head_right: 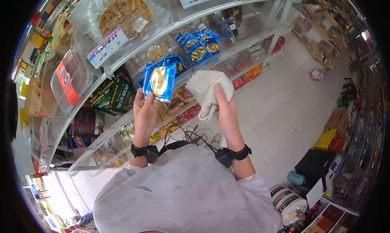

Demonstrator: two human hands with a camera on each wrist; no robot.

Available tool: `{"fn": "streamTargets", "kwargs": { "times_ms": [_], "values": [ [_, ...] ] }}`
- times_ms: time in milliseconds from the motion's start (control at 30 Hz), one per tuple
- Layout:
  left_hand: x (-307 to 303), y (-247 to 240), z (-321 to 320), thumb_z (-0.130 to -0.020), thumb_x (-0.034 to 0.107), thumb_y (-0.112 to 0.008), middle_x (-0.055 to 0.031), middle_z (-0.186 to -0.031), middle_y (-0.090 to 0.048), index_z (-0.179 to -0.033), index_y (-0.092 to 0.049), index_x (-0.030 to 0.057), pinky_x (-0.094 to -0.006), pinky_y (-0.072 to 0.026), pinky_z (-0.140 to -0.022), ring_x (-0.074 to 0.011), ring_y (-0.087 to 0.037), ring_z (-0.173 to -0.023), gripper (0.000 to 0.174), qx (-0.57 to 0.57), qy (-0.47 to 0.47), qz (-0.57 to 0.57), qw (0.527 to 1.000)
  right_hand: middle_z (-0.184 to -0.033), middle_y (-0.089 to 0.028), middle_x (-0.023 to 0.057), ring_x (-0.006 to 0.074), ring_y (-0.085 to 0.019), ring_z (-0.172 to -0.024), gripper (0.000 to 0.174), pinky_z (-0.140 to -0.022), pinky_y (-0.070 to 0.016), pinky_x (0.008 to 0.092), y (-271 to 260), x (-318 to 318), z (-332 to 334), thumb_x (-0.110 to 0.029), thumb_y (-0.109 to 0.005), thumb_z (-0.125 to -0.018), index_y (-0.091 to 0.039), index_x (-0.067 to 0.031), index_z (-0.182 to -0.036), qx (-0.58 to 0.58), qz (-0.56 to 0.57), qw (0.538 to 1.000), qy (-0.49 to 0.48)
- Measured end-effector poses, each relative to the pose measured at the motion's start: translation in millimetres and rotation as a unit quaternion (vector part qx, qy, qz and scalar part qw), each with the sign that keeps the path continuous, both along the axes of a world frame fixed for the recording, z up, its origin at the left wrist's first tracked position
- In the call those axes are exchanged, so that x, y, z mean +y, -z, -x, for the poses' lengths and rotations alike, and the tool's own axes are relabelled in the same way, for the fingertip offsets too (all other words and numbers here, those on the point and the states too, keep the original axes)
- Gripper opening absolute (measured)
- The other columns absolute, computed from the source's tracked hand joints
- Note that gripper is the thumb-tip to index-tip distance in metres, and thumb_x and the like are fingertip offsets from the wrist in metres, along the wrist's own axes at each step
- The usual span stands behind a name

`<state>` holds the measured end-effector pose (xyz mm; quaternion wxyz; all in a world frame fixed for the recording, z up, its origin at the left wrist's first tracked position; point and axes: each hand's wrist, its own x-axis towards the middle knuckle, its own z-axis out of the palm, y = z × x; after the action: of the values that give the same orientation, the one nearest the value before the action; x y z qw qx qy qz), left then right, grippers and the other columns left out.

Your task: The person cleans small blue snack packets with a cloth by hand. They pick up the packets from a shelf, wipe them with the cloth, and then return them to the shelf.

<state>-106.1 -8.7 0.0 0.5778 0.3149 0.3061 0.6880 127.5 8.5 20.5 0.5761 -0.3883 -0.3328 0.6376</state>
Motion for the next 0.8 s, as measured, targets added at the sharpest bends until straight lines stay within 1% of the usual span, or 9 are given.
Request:
{"fn": "streamTargets", "kwargs": {
  "times_ms": [67, 167, 267, 400, 500, 600, 700, 767, 800],
  "values": [
    [2, 1, -8, -0.101, 0.007, -0.058, -0.0026, -0.1, -0.066, -0.111, -0.051, 0.0057, -0.0228, -0.0467, -0.075, -0.0071, -0.061, -0.087, 0.012, 0.038, -0.012, 0.035, 0.999, -0.127, -0.06, 0.0066, 0.0138, -0.058, -0.116, 0.045, -0.096, -0.0467, 0.0299, 12, 8, -2, -0.031, -0.053, -0.104, -0.049, -0.0014, -0.138, -0.003, 0.024, 0.999, -0.032],
    [5, 6, -20, -0.099, 0.005, -0.061, -0.002, -0.089, -0.066, -0.106, -0.053, 0.0059, -0.022, -0.0481, -0.07, -0.0065, -0.061, -0.078, 0.011, 0.153, -0.041, 0.044, 0.986, -0.113, -0.064, 0.0033, 0.0093, -0.06, -0.104, 0.044, -0.086, -0.0483, 0.0258, 5, 11, 15, -0.033, -0.061, -0.1, -0.056, -0.0009, -0.129, 0.11, 0.048, 0.992, -0.05],
    [3, 8, -22, -0.098, 0.004, -0.062, -0.0031, -0.094, -0.066, -0.102, -0.055, 0.004, -0.0245, -0.0533, -0.077, -0.0073, -0.062, -0.084, 0.008, 0.211, 0.004, -0.002, 0.977, -0.115, -0.065, 0.0048, 0.0091, -0.06, -0.106, 0.044, -0.087, -0.0483, 0.0268, 16, 8, 19, -0.03, -0.067, -0.097, -0.057, -0.001, -0.129, -0.041, 0.004, 0.993, -0.115],
    [2, 3, -18, -0.096, 0.005, -0.066, -0.003, -0.098, -0.067, -0.105, -0.058, 0.002, -0.0234, -0.0514, -0.077, -0.0064, -0.062, -0.088, 0.012, 0.228, 0.047, 0.012, 0.973, -0.104, -0.07, 0.0062, 0.0107, -0.065, -0.091, 0.041, -0.075, -0.0516, 0.0275, 27, 10, 22, -0.031, -0.072, -0.092, -0.065, 0.0016, -0.115, -0.111, -0.038, 0.99, -0.077],
    [-2, -11, -31, -0.096, 0.009, -0.067, -0.0015, -0.099, -0.067, -0.11, -0.062, 0.0006, -0.0227, -0.0498, -0.076, -0.0051, -0.06, -0.088, 0.017, 0.238, 0.014, 0.059, 0.969, -0.098, -0.071, 0.005, 0.0109, -0.066, -0.084, 0.039, -0.07, -0.0517, 0.0274, 23, 9, 23, -0.031, -0.073, -0.092, -0.068, 0.0026, -0.11, -0.233, -0.029, 0.967, -0.103],
    [-3, -3, -35, -0.098, 0.015, -0.066, 0.0013, -0.096, -0.066, -0.11, -0.065, 0.0006, -0.0218, -0.0482, -0.075, -0.0035, -0.059, -0.085, 0.019, 0.186, -0.021, 0.12, 0.975, -0.099, -0.071, 0.0055, 0.0103, -0.065, -0.086, 0.039, -0.071, -0.0512, 0.0274, 24, 2, 36, -0.032, -0.072, -0.092, -0.068, 0.0027, -0.11, -0.189, -0.061, 0.978, -0.068],
    [2, 9, -24, -0.102, 0.022, -0.061, 0.0009, -0.095, -0.067, -0.106, -0.067, 0.0016, -0.0216, -0.0467, -0.072, -0.0033, -0.058, -0.083, 0.022, 0.129, -0.017, 0.134, 0.982, -0.101, -0.07, 0.0054, 0.0097, -0.064, -0.09, 0.039, -0.076, -0.0507, 0.0272, 20, 3, 35, -0.033, -0.072, -0.093, -0.067, 0.001, -0.111, -0.156, -0.07, 0.98, -0.101],
    [7, 7, -23, -0.102, 0.027, -0.06, 0.0061, -0.075, -0.06, -0.098, -0.066, 0.0066, -0.0212, -0.0312, -0.048, -0.0005, -0.048, -0.057, 0.022, 0.112, -0.059, 0.114, 0.985, -0.102, -0.069, 0.004, 0.0093, -0.063, -0.093, 0.04, -0.08, -0.0501, 0.0269, 24, 5, 23, -0.034, -0.072, -0.093, -0.066, -0.0002, -0.113, -0.139, -0.014, 0.988, -0.07],
    [12, -1, -22, -0.102, 0.028, -0.059, 0.0055, -0.078, -0.061, -0.099, -0.065, 0.0064, -0.0212, -0.0322, -0.05, -0.0005, -0.049, -0.06, 0.023, 0.107, -0.079, 0.101, 0.986, -0.102, -0.068, 0.0033, 0.0091, -0.062, -0.094, 0.04, -0.081, -0.0499, 0.0268, 29, 8, 13, -0.035, -0.071, -0.094, -0.065, -0.0008, -0.114, -0.131, 0.013, 0.99, -0.054]
  ]
}}
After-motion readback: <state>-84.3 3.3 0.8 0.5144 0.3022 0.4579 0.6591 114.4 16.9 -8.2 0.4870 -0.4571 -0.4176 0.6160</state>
